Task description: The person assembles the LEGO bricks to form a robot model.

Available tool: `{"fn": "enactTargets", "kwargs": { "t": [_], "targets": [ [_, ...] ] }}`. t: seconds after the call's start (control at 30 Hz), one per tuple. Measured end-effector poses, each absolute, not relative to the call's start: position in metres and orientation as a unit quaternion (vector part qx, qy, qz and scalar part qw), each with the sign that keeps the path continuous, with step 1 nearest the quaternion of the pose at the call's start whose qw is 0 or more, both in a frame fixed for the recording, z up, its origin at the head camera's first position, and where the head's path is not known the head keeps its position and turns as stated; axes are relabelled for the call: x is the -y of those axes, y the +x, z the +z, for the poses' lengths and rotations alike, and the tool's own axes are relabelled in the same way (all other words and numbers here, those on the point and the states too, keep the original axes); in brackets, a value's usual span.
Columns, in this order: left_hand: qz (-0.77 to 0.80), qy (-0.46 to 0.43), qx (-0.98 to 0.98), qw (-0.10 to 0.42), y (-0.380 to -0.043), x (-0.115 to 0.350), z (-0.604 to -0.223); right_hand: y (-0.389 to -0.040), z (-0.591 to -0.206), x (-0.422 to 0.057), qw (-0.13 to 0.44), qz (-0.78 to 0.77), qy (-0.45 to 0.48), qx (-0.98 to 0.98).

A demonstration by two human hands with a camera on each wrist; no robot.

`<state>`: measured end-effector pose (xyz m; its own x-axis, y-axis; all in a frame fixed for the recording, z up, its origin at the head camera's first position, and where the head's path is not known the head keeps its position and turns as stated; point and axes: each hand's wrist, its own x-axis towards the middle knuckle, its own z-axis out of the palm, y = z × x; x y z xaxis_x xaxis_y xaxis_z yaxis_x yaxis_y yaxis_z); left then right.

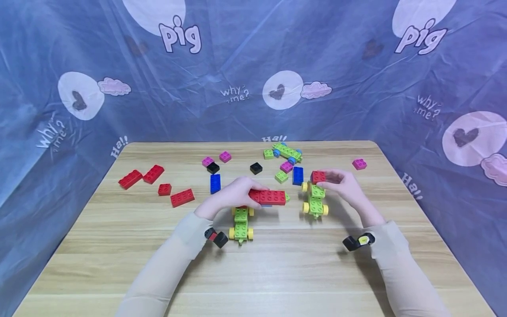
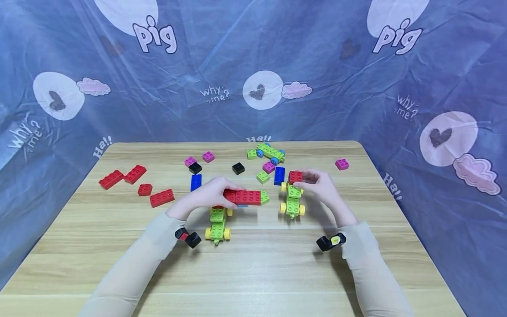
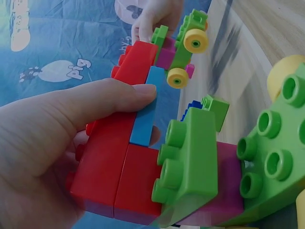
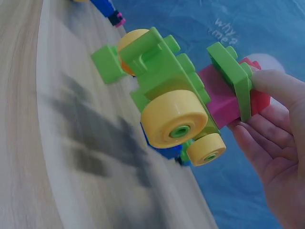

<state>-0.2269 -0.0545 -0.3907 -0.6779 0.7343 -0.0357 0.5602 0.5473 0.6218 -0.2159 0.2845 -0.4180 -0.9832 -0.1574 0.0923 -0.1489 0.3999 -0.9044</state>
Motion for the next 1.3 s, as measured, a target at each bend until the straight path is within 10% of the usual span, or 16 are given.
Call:
{"fn": "enactTargets", "kwargs": {
  "t": [1.3],
  "targets": [
    [0.351, 0.372, -0.858, 0.048, -0.225, 0.091, -0.381, -0.203, -0.426, -0.189, 0.058, -0.586, -0.162, -0.792]
  ]
}}
